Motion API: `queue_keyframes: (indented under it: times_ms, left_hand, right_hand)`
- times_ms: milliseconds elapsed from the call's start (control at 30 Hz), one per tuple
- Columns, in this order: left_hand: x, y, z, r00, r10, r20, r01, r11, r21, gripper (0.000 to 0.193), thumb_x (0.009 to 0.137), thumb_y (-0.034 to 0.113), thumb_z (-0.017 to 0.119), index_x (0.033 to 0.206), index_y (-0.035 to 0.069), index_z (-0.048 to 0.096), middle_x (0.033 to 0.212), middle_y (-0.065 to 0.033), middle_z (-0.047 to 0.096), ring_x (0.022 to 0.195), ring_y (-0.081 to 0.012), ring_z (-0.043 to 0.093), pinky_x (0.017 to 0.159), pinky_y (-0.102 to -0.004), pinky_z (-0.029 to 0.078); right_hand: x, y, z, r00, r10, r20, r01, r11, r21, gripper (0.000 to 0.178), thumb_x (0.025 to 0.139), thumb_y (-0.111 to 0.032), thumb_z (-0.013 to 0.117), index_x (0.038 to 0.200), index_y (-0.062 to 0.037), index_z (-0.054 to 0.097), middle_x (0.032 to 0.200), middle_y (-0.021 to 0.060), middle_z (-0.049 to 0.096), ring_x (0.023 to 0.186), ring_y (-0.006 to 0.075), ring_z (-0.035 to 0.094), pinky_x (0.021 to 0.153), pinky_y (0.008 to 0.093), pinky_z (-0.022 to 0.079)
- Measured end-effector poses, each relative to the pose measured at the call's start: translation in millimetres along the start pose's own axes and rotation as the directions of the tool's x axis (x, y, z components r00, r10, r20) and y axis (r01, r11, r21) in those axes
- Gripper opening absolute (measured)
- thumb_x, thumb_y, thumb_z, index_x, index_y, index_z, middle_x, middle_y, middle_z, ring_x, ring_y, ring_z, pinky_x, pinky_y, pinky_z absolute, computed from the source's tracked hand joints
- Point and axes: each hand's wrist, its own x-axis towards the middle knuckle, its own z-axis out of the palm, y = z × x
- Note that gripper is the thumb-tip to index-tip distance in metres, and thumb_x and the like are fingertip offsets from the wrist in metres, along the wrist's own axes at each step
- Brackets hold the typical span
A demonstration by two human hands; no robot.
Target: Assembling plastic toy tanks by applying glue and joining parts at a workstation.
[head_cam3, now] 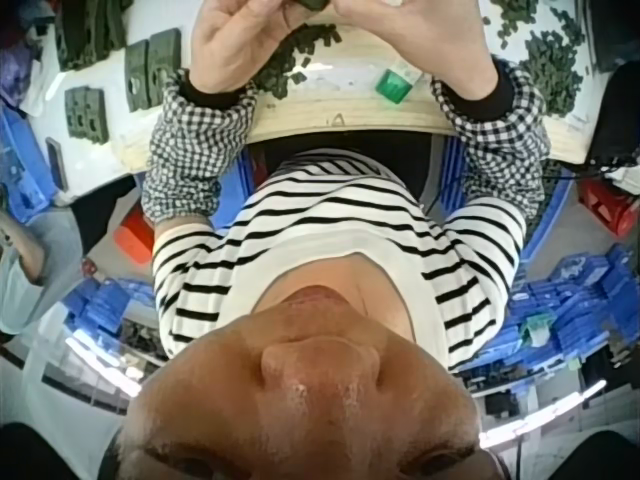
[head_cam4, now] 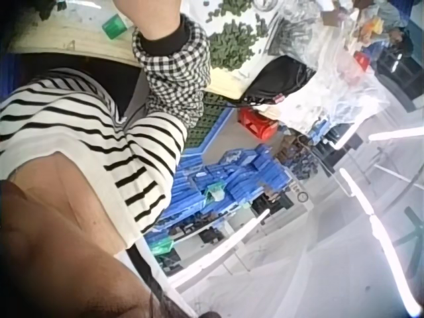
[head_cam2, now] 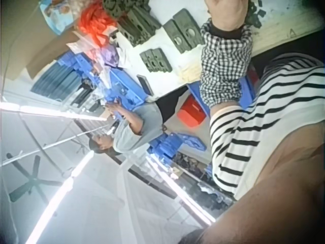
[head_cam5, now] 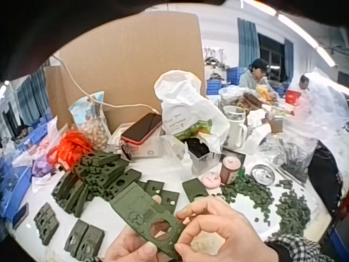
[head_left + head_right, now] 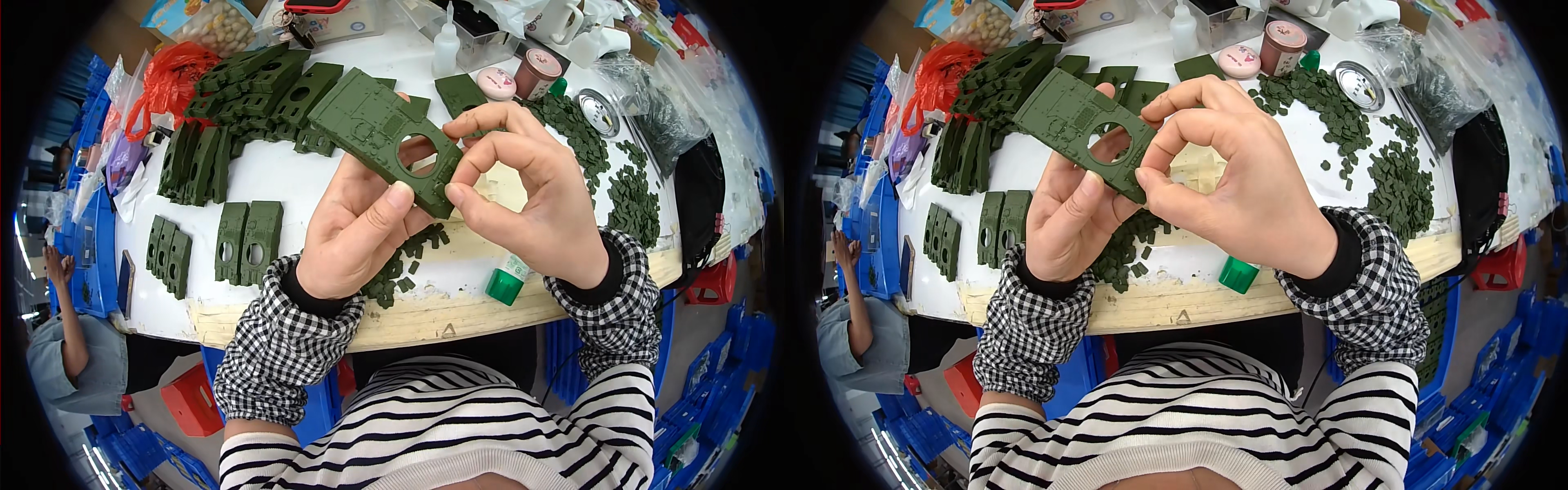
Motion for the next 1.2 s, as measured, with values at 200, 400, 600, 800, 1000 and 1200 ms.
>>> queue_keyframes:
  times_ms: [200,400,600,800,1000,1200]
  left_hand:
    - [-2,0,-3,0.999,-0.007,0.041,0.008,0.999,-0.032,0.062,0.102,0.010,0.045,0.154,0.008,0.011,0.149,-0.0158,0.034,0.136,-0.0277,0.041,0.111,-0.0444,0.039]
    - [-1,1,-2,0.999,-0.012,0.042,0.013,1.000,-0.019,0.063,0.102,0.010,0.045,0.154,0.008,0.011,0.149,-0.0154,0.033,0.136,-0.0273,0.040,0.111,-0.0444,0.039]
    - [-1,2,0,0.998,-0.055,0.016,0.056,0.998,-0.025,0.068,0.102,0.027,0.047,0.155,0.007,0.009,0.149,-0.0254,0.034,0.131,-0.0364,0.047,0.107,-0.0483,0.044]
    - [-1,5,-10,0.949,-0.160,0.270,0.231,0.939,-0.256,0.061,0.103,0.032,0.040,0.152,0.002,0.019,0.146,-0.0230,0.040,0.127,-0.0360,0.051,0.106,-0.0516,0.043]
    - [-1,5,-9,0.934,-0.207,0.292,0.284,0.924,-0.255,0.063,0.104,0.033,0.040,0.153,0.002,0.016,0.147,-0.0222,0.038,0.130,-0.0339,0.048,0.102,-0.0508,0.047]
    - [-2,9,0,0.996,-0.073,0.058,0.084,0.975,-0.205,0.053,0.107,0.025,0.034,0.153,0.012,0.014,0.147,-0.0186,0.039,0.132,-0.0301,0.047,0.108,-0.0449,0.043]
  right_hand:
    - [-1,0,-1,1.000,-0.012,0.017,0.012,1.000,-0.007,0.010,0.075,-0.005,0.073,0.075,-0.0046,0.063,0.111,0.0112,0.060,0.106,0.0225,0.056,0.097,0.0361,0.041]
    - [-1,1,0,0.999,-0.046,-0.009,0.045,0.999,-0.028,0.011,0.074,-0.006,0.073,0.074,-0.0050,0.063,0.107,0.0108,0.061,0.102,0.0236,0.057,0.093,0.0354,0.043]
    - [1,3,-4,0.997,-0.044,-0.058,0.050,0.992,0.118,0.013,0.079,-0.009,0.073,0.080,-0.0031,0.061,0.101,0.0101,0.061,0.098,0.0224,0.059,0.089,0.0345,0.044]
    - [4,-2,-11,0.975,0.195,-0.103,-0.137,0.901,0.411,0.020,0.096,-0.014,0.061,0.108,0.0010,0.057,0.098,0.0046,0.059,0.093,0.0095,0.056,0.084,0.0250,0.046]
    - [6,-5,-11,0.962,0.267,-0.059,-0.214,0.870,0.444,0.029,0.096,-0.014,0.061,0.120,0.0022,0.057,0.103,0.0054,0.059,0.094,0.0104,0.056,0.082,0.0254,0.047]
    - [1,-10,-7,0.953,-0.241,-0.182,0.205,0.959,-0.196,0.027,0.072,-0.012,0.080,0.098,-0.0069,0.072,0.097,0.0088,0.059,0.091,0.0229,0.055,0.078,0.0317,0.046]
